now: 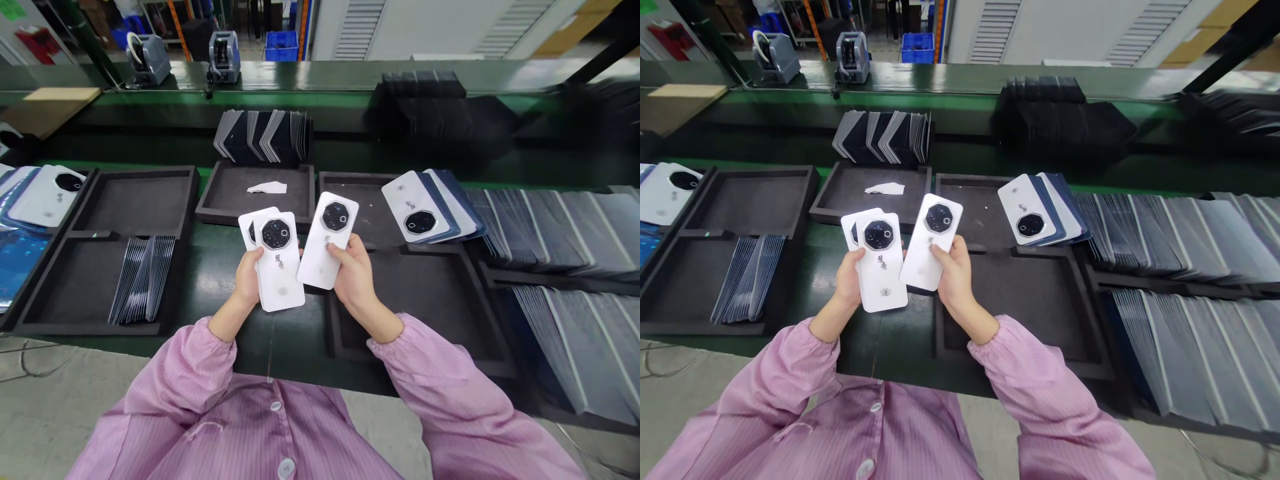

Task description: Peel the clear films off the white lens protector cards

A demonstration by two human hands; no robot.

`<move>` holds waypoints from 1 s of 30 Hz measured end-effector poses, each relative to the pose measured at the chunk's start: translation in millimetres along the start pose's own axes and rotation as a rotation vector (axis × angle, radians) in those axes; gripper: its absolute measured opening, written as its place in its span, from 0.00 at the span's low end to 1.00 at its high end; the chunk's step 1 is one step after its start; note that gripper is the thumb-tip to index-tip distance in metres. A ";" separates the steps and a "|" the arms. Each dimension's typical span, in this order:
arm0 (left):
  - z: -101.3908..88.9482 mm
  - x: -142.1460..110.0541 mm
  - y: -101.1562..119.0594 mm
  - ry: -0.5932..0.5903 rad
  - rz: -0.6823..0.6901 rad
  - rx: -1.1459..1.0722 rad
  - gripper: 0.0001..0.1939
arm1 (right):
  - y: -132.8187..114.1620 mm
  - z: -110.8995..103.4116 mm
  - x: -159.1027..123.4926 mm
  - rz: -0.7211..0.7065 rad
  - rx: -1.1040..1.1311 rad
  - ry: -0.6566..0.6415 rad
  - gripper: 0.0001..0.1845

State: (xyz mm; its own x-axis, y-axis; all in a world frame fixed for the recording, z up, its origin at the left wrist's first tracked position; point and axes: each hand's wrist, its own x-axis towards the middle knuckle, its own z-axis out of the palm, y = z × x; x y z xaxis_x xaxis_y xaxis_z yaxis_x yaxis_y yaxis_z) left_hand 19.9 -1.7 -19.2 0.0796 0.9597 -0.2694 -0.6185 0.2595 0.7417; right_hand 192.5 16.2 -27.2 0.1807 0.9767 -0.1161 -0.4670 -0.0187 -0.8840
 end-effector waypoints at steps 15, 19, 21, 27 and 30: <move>6.7 -3.3 2.2 0.056 0.117 0.003 0.24 | -15.0 6.1 -10.4 0.170 0.020 -0.315 0.26; 6.3 -1.8 -1.1 0.112 0.171 0.043 0.30 | -11.0 6.2 -11.4 0.194 -0.026 -0.302 0.28; 5.8 -1.0 -2.6 0.103 0.161 0.071 0.32 | -7.8 5.0 -10.9 0.207 -0.058 -0.312 0.27; 2.3 2.0 -4.7 0.156 0.166 0.095 0.34 | -1.9 1.4 -5.9 0.176 -0.013 -0.271 0.25; 2.5 1.6 -0.4 0.184 0.137 -0.001 0.30 | -6.7 -0.4 -0.2 0.151 0.054 -0.227 0.24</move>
State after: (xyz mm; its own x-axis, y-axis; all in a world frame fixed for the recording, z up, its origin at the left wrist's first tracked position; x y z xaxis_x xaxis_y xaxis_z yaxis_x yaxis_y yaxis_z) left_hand 22.2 0.0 -18.4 -0.1496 0.9501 -0.2738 -0.6146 0.1276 0.7785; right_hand 195.9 16.1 -21.4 -0.0900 0.9868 -0.1350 -0.5207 -0.1621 -0.8382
